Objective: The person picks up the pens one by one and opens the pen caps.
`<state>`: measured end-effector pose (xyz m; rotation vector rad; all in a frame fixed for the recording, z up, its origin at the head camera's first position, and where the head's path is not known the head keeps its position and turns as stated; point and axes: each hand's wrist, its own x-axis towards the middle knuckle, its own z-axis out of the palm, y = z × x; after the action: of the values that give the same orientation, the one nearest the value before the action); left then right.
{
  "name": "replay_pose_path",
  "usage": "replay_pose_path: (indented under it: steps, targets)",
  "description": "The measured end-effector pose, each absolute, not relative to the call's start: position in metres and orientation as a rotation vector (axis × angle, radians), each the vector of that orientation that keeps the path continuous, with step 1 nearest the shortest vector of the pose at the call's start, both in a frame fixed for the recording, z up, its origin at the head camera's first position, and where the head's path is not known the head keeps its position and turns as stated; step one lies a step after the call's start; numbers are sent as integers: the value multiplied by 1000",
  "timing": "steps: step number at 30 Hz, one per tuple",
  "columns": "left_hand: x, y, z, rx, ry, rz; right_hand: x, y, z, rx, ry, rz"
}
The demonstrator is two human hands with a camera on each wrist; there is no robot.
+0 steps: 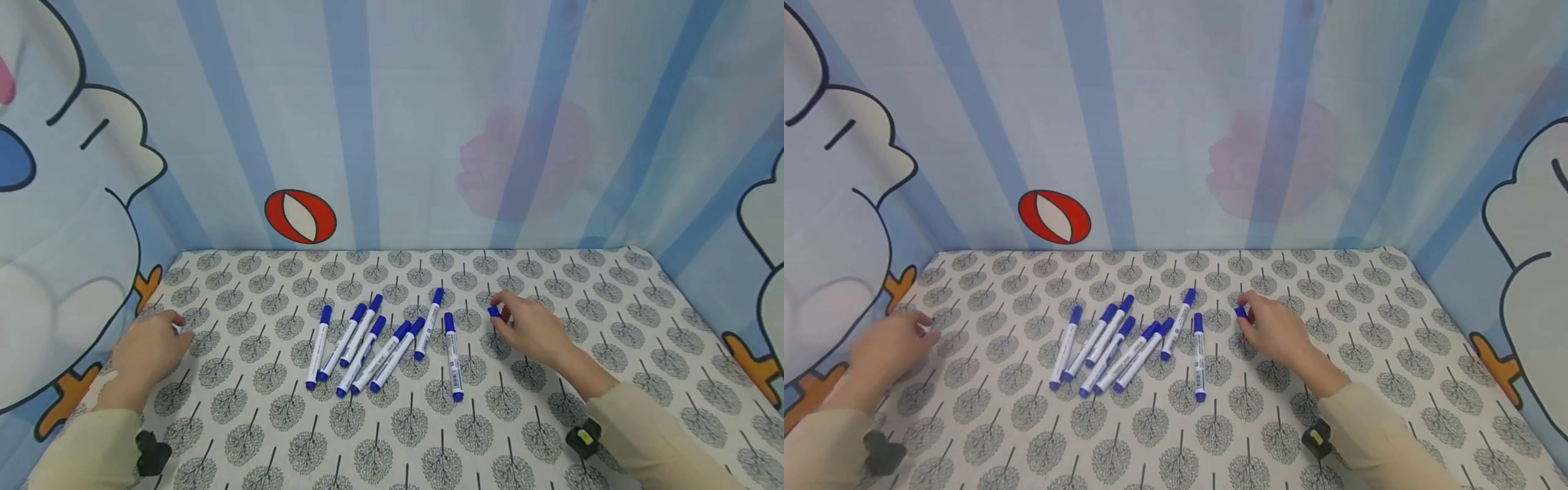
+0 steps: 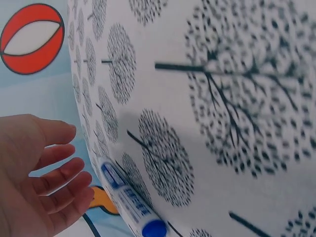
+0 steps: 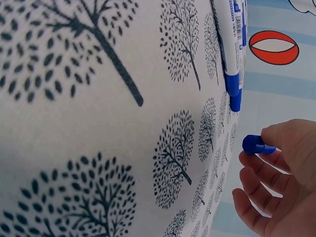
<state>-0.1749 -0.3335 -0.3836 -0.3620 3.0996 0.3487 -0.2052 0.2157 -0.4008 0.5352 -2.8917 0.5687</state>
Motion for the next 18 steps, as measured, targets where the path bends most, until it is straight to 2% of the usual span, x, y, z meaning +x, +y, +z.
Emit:
replay_pose_path:
  steps: [18]
  targets:
    - [-184, -280, -382, -52, 3162, 385, -212, 219, -403, 356, -3022, 622]
